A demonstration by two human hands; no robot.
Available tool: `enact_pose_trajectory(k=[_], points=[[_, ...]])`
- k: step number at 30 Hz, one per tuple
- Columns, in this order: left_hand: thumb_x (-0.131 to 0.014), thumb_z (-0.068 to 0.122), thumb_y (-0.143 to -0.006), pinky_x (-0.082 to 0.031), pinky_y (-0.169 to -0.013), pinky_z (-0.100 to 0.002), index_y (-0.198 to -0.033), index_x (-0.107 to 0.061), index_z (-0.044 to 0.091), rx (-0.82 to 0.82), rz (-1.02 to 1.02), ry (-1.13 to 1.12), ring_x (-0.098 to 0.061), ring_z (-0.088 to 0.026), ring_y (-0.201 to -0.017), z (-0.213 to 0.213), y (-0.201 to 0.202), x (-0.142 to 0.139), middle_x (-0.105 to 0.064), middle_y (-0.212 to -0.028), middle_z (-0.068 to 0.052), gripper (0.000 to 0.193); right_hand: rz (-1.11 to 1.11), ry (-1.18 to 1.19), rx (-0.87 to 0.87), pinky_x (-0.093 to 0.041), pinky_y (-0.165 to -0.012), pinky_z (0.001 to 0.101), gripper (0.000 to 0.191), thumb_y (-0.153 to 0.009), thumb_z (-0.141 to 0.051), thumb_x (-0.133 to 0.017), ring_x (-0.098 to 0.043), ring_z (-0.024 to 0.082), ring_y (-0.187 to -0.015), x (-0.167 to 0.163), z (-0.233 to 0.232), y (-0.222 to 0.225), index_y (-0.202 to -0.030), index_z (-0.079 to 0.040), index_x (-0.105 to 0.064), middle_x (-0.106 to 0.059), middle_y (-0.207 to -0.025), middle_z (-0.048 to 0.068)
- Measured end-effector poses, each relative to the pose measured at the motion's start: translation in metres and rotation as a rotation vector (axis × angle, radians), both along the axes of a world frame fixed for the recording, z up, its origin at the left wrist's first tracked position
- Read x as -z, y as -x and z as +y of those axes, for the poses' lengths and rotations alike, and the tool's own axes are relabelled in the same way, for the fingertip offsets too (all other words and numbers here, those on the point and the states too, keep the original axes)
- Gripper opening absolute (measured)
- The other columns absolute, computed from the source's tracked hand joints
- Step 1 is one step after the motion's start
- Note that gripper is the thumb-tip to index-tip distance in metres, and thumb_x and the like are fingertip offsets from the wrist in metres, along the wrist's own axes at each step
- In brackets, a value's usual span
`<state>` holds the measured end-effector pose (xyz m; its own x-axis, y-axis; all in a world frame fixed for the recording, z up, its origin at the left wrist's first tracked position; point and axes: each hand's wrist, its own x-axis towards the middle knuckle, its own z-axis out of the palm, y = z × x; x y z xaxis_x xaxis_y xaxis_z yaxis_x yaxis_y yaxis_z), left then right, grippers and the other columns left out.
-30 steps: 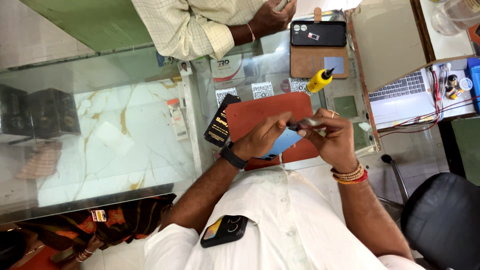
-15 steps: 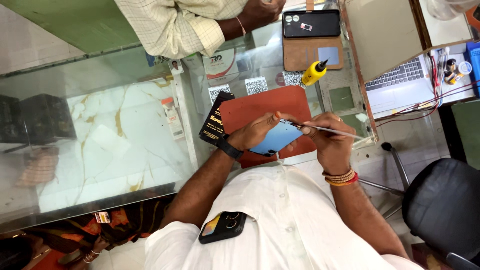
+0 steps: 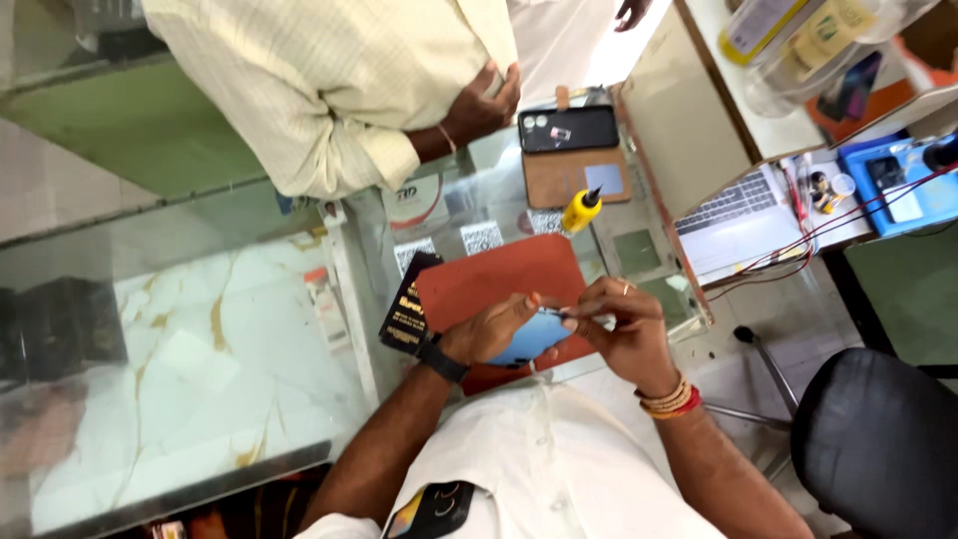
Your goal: The person holds a smartphone over a red mat on a glass counter and squeezes glue from a yellow bottle along the phone's back edges. They then set the phone down, pick up a second phone, and use a small card to press along the edge of the first phone.
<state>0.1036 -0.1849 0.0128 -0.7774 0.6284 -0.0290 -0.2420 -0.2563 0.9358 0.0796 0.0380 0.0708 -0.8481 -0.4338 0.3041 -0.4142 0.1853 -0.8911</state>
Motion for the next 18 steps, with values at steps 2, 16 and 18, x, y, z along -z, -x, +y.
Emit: enact_pose_trajectory(k=[2,16,18], points=[[-0.032,0.064,-0.106,-0.057,-0.076,-0.029,-0.132,-0.060,-0.003,0.029,-0.006,0.012,-0.069,-0.016,-0.087,0.004,0.000,-0.004,-0.072,-0.099,-0.011,0.077,-0.006,0.089,-0.035,-0.050,-0.067,0.0276,0.019,-0.075,0.006,-0.084,-0.063,0.014,-0.076,0.001,-0.002,-0.004,-0.091,-0.003,-0.077,-0.068,-0.083,0.004],[-0.026,0.062,-0.107,-0.056,-0.077,-0.032,-0.128,-0.065,0.005,-0.059,0.281,0.310,-0.070,-0.015,-0.087,0.007,-0.003,-0.019,-0.074,-0.096,-0.008,0.072,-0.003,0.204,0.112,-0.046,-0.065,0.0282,0.023,-0.075,0.006,-0.084,-0.054,0.013,-0.073,0.018,-0.001,-0.030,-0.096,-0.004,-0.080,-0.057,-0.076,0.001],[-0.027,0.061,-0.110,-0.055,-0.082,-0.032,-0.120,-0.071,0.005,-0.214,0.516,0.480,-0.071,-0.016,-0.092,0.006,-0.003,-0.017,-0.076,-0.098,-0.007,0.072,0.044,0.152,0.089,-0.045,-0.065,0.0287,0.024,-0.073,0.006,-0.084,-0.054,0.014,-0.072,0.013,0.000,-0.025,-0.095,-0.004,-0.080,-0.056,-0.074,0.002]])
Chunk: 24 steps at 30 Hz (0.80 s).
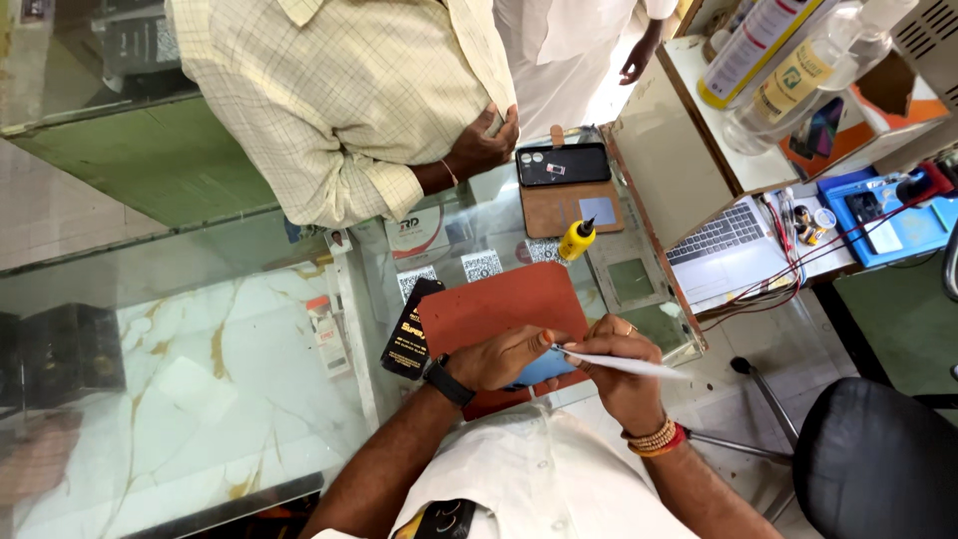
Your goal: The person holds a smartphone over a red mat on a glass counter and squeezes glue from a yellow bottle along the phone's back edges. They then set the phone down, pick up a second phone, and use a small card to press along the edge of the first phone.
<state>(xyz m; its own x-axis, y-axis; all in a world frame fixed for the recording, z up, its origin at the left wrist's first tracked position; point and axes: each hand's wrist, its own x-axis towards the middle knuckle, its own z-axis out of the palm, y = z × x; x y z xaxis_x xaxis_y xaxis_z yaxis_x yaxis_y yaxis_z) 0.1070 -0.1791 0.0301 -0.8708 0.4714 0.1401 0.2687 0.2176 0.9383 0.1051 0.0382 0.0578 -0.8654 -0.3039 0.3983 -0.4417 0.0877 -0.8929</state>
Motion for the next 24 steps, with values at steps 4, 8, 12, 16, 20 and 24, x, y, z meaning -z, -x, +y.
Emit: enact_pose_trajectory(k=[4,8,12,16,20,24], points=[[-0.024,0.060,-0.110,-0.055,-0.086,-0.034,-0.121,-0.070,0.004,0.225,-0.282,-0.078,-0.070,-0.022,-0.090,-0.001,0.005,0.009,-0.071,-0.090,-0.009,0.074,0.074,-0.072,-0.036,-0.046,-0.064,0.0283,0.025,-0.071,0.005,-0.084,-0.056,0.014,-0.070,-0.006,0.003,0.004,-0.094,-0.005,-0.079,-0.058,-0.073,0.002],[-0.024,0.061,-0.108,-0.051,-0.095,-0.037,-0.131,-0.065,0.004,0.202,-0.189,-0.011,-0.066,-0.026,-0.106,0.003,0.008,0.021,-0.068,-0.108,-0.013,0.073,0.097,-0.117,-0.024,-0.047,-0.060,0.0282,0.025,-0.071,0.005,-0.083,-0.059,0.013,-0.067,-0.009,0.002,0.001,-0.094,-0.006,-0.080,-0.061,-0.073,0.003],[-0.024,0.057,-0.107,-0.048,-0.101,-0.039,-0.137,-0.062,0.007,0.174,-0.170,0.145,-0.063,-0.028,-0.116,0.007,0.008,0.026,-0.066,-0.121,-0.017,0.070,0.167,-0.164,-0.005,-0.045,-0.060,0.0297,0.023,-0.072,0.004,-0.085,-0.059,0.015,-0.066,-0.013,0.002,0.000,-0.091,-0.006,-0.079,-0.061,-0.072,0.004],[-0.034,0.051,-0.109,-0.050,-0.100,-0.039,-0.133,-0.062,0.005,0.226,-0.108,0.065,-0.066,-0.029,-0.115,0.008,0.014,0.019,-0.070,-0.122,-0.018,0.059,0.194,-0.159,-0.023,-0.048,-0.064,0.0290,0.020,-0.075,0.002,-0.085,-0.061,0.015,-0.071,-0.002,0.011,0.004,-0.093,-0.004,-0.077,-0.062,-0.076,0.005],[-0.059,0.036,-0.100,-0.053,-0.089,-0.043,-0.130,-0.058,0.002,0.256,-0.058,0.137,-0.070,-0.034,-0.103,-0.001,0.014,0.008,-0.071,-0.113,-0.020,0.046,-0.153,0.031,0.095,-0.051,-0.069,0.0271,0.021,-0.082,0.001,-0.084,-0.062,0.011,-0.080,0.030,0.021,-0.001,-0.089,-0.005,-0.065,-0.065,-0.086,0.002],[-0.066,0.015,-0.094,-0.055,-0.075,-0.047,-0.121,-0.065,0.007,0.055,-0.019,0.328,-0.073,-0.034,-0.090,-0.015,-0.004,0.002,-0.076,-0.097,-0.015,0.028,-0.281,0.055,0.178,-0.050,-0.074,0.0255,0.017,-0.088,0.003,-0.084,-0.060,0.009,-0.083,0.053,0.039,-0.004,-0.098,-0.001,-0.071,-0.067,-0.089,0.001]])
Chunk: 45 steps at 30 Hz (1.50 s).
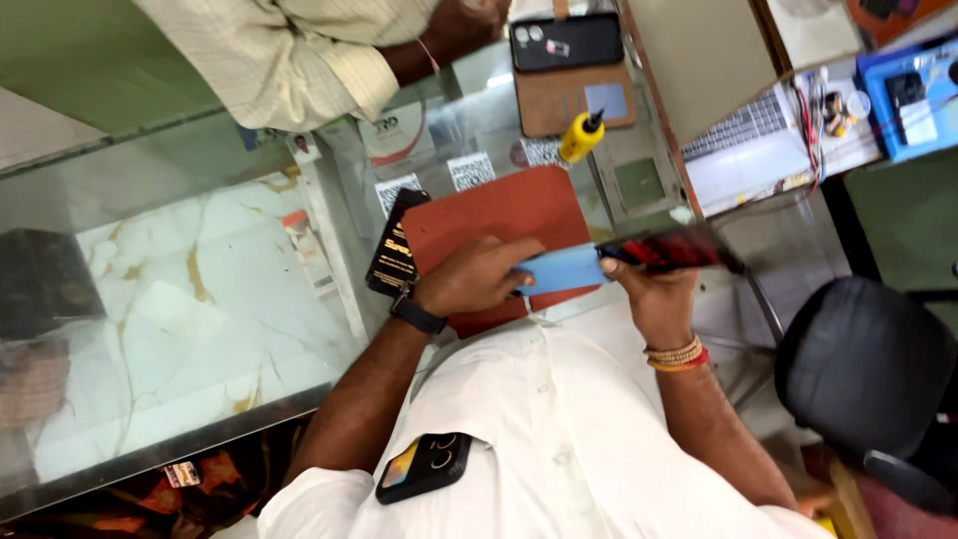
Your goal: The person holds a smartphone over a red mat on a glass counter and squeezes glue from a yellow bottle along the phone's back edges. They then set the phone down, pick up a second phone, and use a small card to press along the edge of the first phone.
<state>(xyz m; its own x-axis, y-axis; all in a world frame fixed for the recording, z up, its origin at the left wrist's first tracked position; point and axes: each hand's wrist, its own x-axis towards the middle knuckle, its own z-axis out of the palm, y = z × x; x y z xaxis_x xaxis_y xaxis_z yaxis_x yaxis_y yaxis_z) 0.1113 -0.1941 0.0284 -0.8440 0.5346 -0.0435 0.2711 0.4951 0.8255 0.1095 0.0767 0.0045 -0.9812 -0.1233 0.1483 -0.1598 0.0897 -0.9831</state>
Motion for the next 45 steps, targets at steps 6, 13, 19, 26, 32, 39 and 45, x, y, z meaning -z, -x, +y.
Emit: enact_pose_trajectory(k=[6,13,19,26,32,39,45], points=[[-0.062,0.002,-0.087,-0.056,-0.066,-0.042,-0.126,-0.070,0.012,-0.044,0.282,0.057,-0.075,-0.024,-0.081,0.004,-0.002,0.006,-0.076,-0.095,-0.009,0.041,0.088,-0.165,-0.072,-0.055,-0.075,0.0262,0.013,-0.088,0.004,-0.080,-0.069,0.012,-0.084,0.010,0.021,0.002,-0.101,0.002,-0.076,-0.076,-0.095,0.007],[-0.062,0.002,-0.085,-0.055,-0.066,-0.041,-0.121,-0.072,0.012,-0.083,0.346,0.031,-0.072,-0.024,-0.079,0.002,-0.003,0.013,-0.075,-0.088,-0.004,0.038,-0.077,-0.045,-0.040,-0.057,-0.072,0.0279,0.013,-0.087,0.004,-0.081,-0.071,0.014,-0.080,0.019,0.006,-0.006,-0.094,0.002,-0.071,-0.074,-0.087,0.009],[-0.065,0.005,-0.084,-0.052,-0.062,-0.044,-0.118,-0.074,0.012,-0.052,0.460,0.075,-0.068,-0.028,-0.074,0.008,-0.009,0.021,-0.068,-0.080,-0.005,0.036,0.232,-0.294,-0.183,-0.053,-0.068,0.0291,0.019,-0.081,0.002,-0.087,-0.069,0.018,-0.075,0.008,0.017,-0.001,-0.093,0.001,-0.073,-0.073,-0.086,0.012],[-0.067,0.005,-0.084,-0.053,-0.063,-0.041,-0.118,-0.074,0.011,-0.033,0.523,0.141,-0.067,-0.025,-0.070,0.013,-0.011,0.024,-0.067,-0.078,-0.005,0.035,0.355,-0.542,-0.242,-0.052,-0.064,0.0307,0.019,-0.080,-0.002,-0.090,-0.071,0.020,-0.072,-0.009,0.017,0.003,-0.092,-0.002,-0.076,-0.074,-0.084,0.011],[-0.070,0.011,-0.087,-0.051,-0.062,-0.041,-0.112,-0.077,0.017,-0.010,0.527,0.194,-0.067,-0.023,-0.071,0.004,-0.008,0.019,-0.065,-0.074,-0.002,0.026,0.216,-0.418,-0.255,-0.056,-0.072,0.0296,0.013,-0.088,0.000,-0.081,-0.074,0.020,-0.081,-0.024,0.016,-0.004,-0.099,-0.003,-0.075,-0.075,-0.092,0.010],[-0.073,0.014,-0.084,-0.048,-0.068,-0.042,-0.105,-0.078,0.018,-0.057,0.640,0.119,-0.064,-0.024,-0.076,0.002,-0.003,0.027,-0.064,-0.076,0.001,0.022,0.207,-0.571,-0.220,-0.053,-0.066,0.0313,0.016,-0.083,-0.001,-0.082,-0.072,0.021,-0.075,-0.030,0.010,-0.015,-0.097,-0.002,-0.075,-0.073,-0.088,0.010],[-0.074,0.023,-0.099,-0.054,-0.073,-0.034,-0.101,-0.069,0.005,-0.614,0.278,-0.539,-0.067,-0.022,-0.084,0.028,-0.017,0.051,-0.065,-0.094,-0.007,0.019,0.278,-0.644,-0.200,-0.050,-0.065,0.0341,0.012,-0.085,-0.001,-0.082,-0.066,0.023,-0.073,-0.029,0.007,-0.013,-0.095,-0.001,-0.075,-0.068,-0.086,0.011]])
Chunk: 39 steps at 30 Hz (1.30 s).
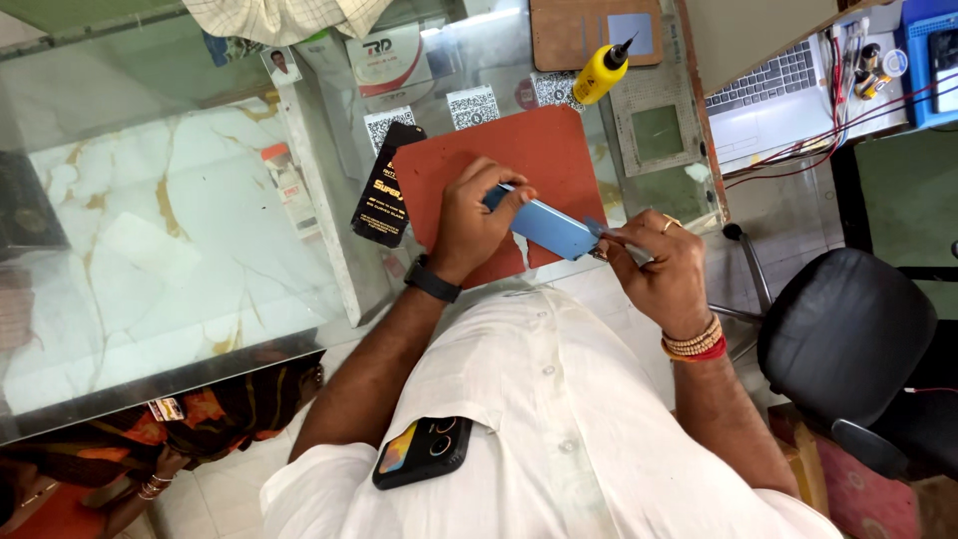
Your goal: The person holds a smartphone over a red mat on a glass counter and squeezes glue from a yellow bottle along the phone's back edges. They then set the phone down, pick up a second phone, and use a small card to press along the edge of the first phone.
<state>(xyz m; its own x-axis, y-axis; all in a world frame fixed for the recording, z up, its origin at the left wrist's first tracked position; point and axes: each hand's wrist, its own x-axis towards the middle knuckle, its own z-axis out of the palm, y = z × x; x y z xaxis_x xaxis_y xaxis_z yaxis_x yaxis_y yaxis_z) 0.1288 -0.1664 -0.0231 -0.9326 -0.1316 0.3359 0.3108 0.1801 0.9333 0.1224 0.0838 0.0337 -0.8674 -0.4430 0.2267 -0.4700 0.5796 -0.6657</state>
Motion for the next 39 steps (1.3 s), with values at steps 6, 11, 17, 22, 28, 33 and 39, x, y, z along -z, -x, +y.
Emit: enact_pose_trajectory(k=[6,11,17,22,28,33,39], points=[[-0.073,0.026,-0.098,-0.045,-0.063,-0.034,-0.090,-0.065,0.002,-0.065,-0.050,0.077,-0.058,-0.020,-0.072,0.002,-0.002,0.022,-0.058,-0.084,-0.007,0.026,-0.023,0.014,0.005,-0.048,-0.062,0.0329,0.009,-0.086,-0.002,-0.082,-0.064,0.020,-0.070,0.005,-0.002,0.001,-0.092,0.000,-0.075,-0.068,-0.084,0.009],[-0.072,0.028,-0.100,-0.046,-0.063,-0.032,-0.090,-0.066,0.004,-0.046,-0.034,0.045,-0.059,-0.017,-0.072,0.000,-0.002,0.022,-0.058,-0.084,-0.005,0.026,-0.054,0.125,0.052,-0.044,-0.062,0.0302,0.016,-0.086,0.001,-0.084,-0.059,0.015,-0.070,0.018,0.001,-0.004,-0.100,0.002,-0.076,-0.065,-0.082,0.008],[-0.073,0.028,-0.099,-0.045,-0.063,-0.033,-0.090,-0.066,0.004,-0.044,-0.013,0.055,-0.058,-0.018,-0.072,-0.001,-0.002,0.024,-0.058,-0.083,-0.005,0.027,0.009,0.335,0.155,-0.044,-0.068,0.0289,0.013,-0.089,0.006,-0.082,-0.056,0.014,-0.076,0.045,-0.007,-0.023,-0.099,0.002,-0.074,-0.065,-0.084,0.008],[-0.074,0.027,-0.098,-0.044,-0.061,-0.033,-0.089,-0.068,0.004,-0.022,-0.001,0.042,-0.057,-0.018,-0.071,-0.002,-0.002,0.025,-0.057,-0.081,-0.005,0.026,0.017,0.362,0.068,-0.046,-0.067,0.0270,0.019,-0.085,0.009,-0.082,-0.060,0.014,-0.074,0.038,-0.008,-0.017,-0.102,0.001,-0.075,-0.067,-0.082,0.007],[-0.076,0.026,-0.098,-0.043,-0.061,-0.033,-0.088,-0.068,0.004,-0.025,-0.004,0.060,-0.056,-0.018,-0.069,-0.002,-0.002,0.027,-0.055,-0.080,-0.005,0.026,-0.075,0.199,-0.009,-0.048,-0.062,0.0268,0.025,-0.078,0.009,-0.085,-0.061,0.013,-0.068,0.018,-0.003,-0.002,-0.100,-0.002,-0.079,-0.065,-0.075,0.006],[-0.075,0.025,-0.098,-0.043,-0.061,-0.033,-0.089,-0.067,0.003,-0.021,0.003,0.049,-0.056,-0.017,-0.070,-0.003,-0.002,0.026,-0.055,-0.081,-0.005,0.025,-0.009,0.118,-0.055,-0.046,-0.063,0.0304,0.023,-0.077,0.007,-0.086,-0.060,0.016,-0.068,0.009,-0.014,0.001,-0.098,-0.002,-0.079,-0.064,-0.075,0.007],[-0.075,0.025,-0.097,-0.043,-0.061,-0.033,-0.090,-0.069,0.003,-0.017,0.004,0.001,-0.056,-0.016,-0.070,-0.007,-0.005,0.024,-0.056,-0.081,-0.005,0.024,-0.088,0.003,-0.014,-0.048,-0.062,0.0301,0.016,-0.080,0.001,-0.086,-0.065,0.017,-0.067,-0.008,-0.019,0.004,-0.093,-0.001,-0.076,-0.070,-0.082,0.009]])
